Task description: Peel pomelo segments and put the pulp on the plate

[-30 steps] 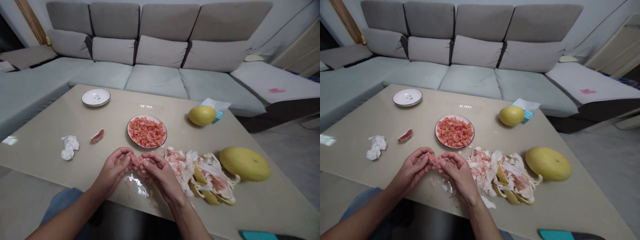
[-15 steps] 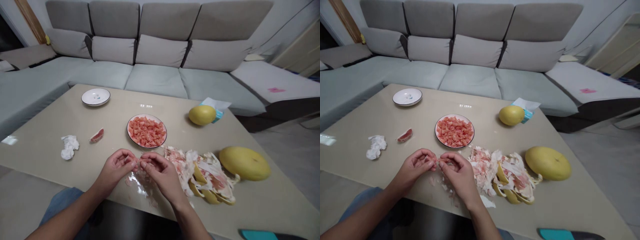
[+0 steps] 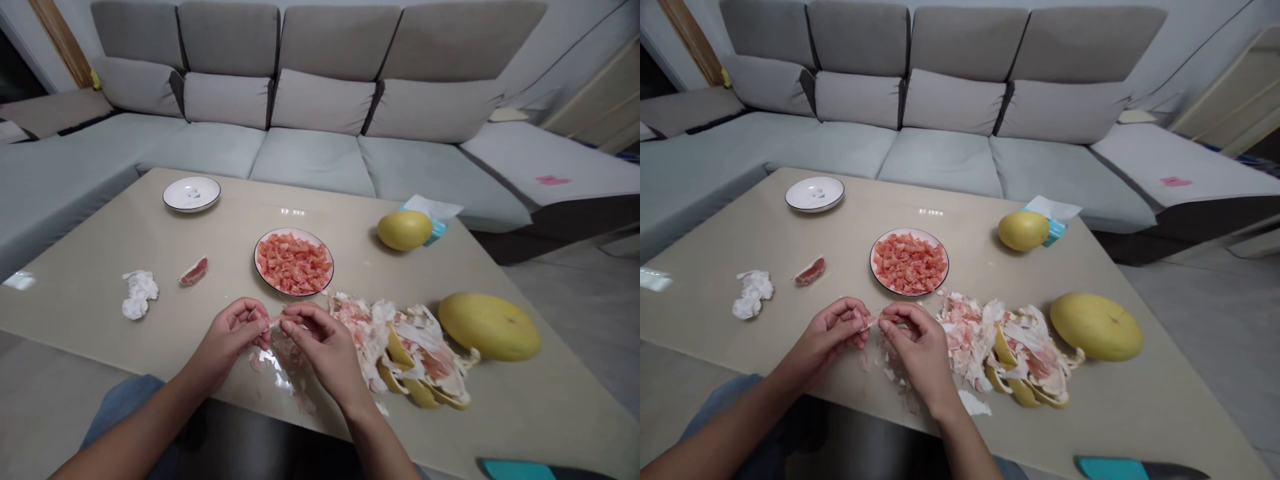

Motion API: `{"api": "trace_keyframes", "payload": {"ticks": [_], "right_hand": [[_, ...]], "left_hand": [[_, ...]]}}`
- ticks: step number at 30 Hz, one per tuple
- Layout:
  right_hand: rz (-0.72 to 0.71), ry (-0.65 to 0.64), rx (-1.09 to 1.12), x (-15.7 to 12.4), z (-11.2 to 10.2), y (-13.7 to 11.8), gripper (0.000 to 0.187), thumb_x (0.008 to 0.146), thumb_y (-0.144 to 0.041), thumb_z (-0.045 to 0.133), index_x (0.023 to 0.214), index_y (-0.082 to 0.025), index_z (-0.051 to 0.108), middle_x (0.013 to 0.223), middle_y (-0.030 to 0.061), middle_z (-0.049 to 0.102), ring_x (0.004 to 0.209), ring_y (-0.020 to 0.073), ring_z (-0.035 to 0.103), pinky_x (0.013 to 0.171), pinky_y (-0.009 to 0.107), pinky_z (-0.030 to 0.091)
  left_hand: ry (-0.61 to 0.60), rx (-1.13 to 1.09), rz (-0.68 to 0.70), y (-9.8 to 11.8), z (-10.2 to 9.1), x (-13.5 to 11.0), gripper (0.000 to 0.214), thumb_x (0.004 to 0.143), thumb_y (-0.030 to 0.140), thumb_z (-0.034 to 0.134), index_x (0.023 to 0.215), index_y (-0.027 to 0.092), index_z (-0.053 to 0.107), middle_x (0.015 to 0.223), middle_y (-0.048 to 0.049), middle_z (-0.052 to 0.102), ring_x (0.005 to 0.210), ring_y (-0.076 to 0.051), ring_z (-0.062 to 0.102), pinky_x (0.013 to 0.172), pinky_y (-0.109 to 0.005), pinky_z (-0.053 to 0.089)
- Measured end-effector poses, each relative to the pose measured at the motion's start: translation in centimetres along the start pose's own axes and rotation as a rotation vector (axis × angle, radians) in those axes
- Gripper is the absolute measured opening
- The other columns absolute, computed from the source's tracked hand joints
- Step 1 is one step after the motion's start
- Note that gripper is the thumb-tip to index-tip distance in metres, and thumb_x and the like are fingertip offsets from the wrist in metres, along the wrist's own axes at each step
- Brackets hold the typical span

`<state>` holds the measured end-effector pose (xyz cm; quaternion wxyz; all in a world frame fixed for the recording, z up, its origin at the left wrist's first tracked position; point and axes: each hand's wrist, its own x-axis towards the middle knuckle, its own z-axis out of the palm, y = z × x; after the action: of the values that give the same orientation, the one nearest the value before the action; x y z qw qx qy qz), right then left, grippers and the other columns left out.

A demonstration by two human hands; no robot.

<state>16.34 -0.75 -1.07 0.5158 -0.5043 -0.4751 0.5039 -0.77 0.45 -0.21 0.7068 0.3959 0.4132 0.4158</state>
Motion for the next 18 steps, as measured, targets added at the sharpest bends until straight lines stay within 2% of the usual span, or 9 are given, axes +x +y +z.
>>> {"api": "trace_keyframes", "payload": {"ticks": [4, 7, 14, 16, 18], "right_hand": [[0.142, -0.093, 0.168, -0.02, -0.21, 0.09, 0.023, 0.072, -0.033, 0.079, 0.089, -0.021, 0.071, 0.081, 0.0016, 0.07, 0.075, 0.0155, 0.066, 0.069, 0.025, 0.053], [0.154, -0.107, 0.162, -0.05, -0.14, 0.0, 0.022, 0.072, -0.034, 0.079, 0.088, -0.021, 0.07, 0.08, 0.0014, 0.07, 0.073, 0.0148, 0.065, 0.067, 0.025, 0.052], [-0.06, 0.047, -0.119, -0.15, 0.56, -0.1, 0.01, 0.078, -0.029, 0.072, 0.083, -0.021, 0.071, 0.088, 0.0039, 0.068, 0.081, 0.0177, 0.064, 0.069, 0.026, 0.052], [-0.077, 0.118, -0.11, -0.02, 0.34, -0.01, 0.01, 0.078, -0.03, 0.072, 0.084, -0.021, 0.07, 0.088, 0.0034, 0.068, 0.081, 0.0173, 0.064, 0.07, 0.026, 0.052], [-0.029, 0.153, -0.021, 0.17, -0.06, 0.01, 0.015, 0.076, -0.033, 0.075, 0.085, -0.022, 0.07, 0.087, 0.0027, 0.068, 0.078, 0.0165, 0.064, 0.071, 0.027, 0.053]], "left_hand": [[0.003, -0.024, -0.027, -0.03, -0.07, -0.01, 0.013, 0.079, 0.025, 0.068, 0.087, 0.016, 0.061, 0.067, 0.0018, 0.058, 0.063, -0.01, 0.054, 0.061, -0.022, 0.045], [0.008, -0.014, -0.029, -0.12, -0.14, 0.06, 0.011, 0.08, 0.024, 0.065, 0.085, 0.016, 0.06, 0.065, 0.0023, 0.057, 0.06, -0.01, 0.053, 0.058, -0.021, 0.044], [0.008, 0.001, -0.02, -0.43, -0.25, -0.02, 0.006, 0.081, 0.023, 0.06, 0.082, 0.018, 0.057, 0.063, 0.0037, 0.054, 0.056, -0.011, 0.054, 0.056, -0.022, 0.045], [0.03, 0.018, -0.012, -0.45, -0.35, -0.09, 0.005, 0.081, 0.022, 0.06, 0.082, 0.018, 0.057, 0.064, 0.0044, 0.053, 0.056, -0.01, 0.055, 0.057, -0.022, 0.045], [0.051, 0.059, 0.0, -0.41, -0.43, -0.07, 0.006, 0.082, 0.023, 0.06, 0.082, 0.018, 0.057, 0.066, 0.0044, 0.053, 0.059, -0.011, 0.057, 0.059, -0.022, 0.046]]}}
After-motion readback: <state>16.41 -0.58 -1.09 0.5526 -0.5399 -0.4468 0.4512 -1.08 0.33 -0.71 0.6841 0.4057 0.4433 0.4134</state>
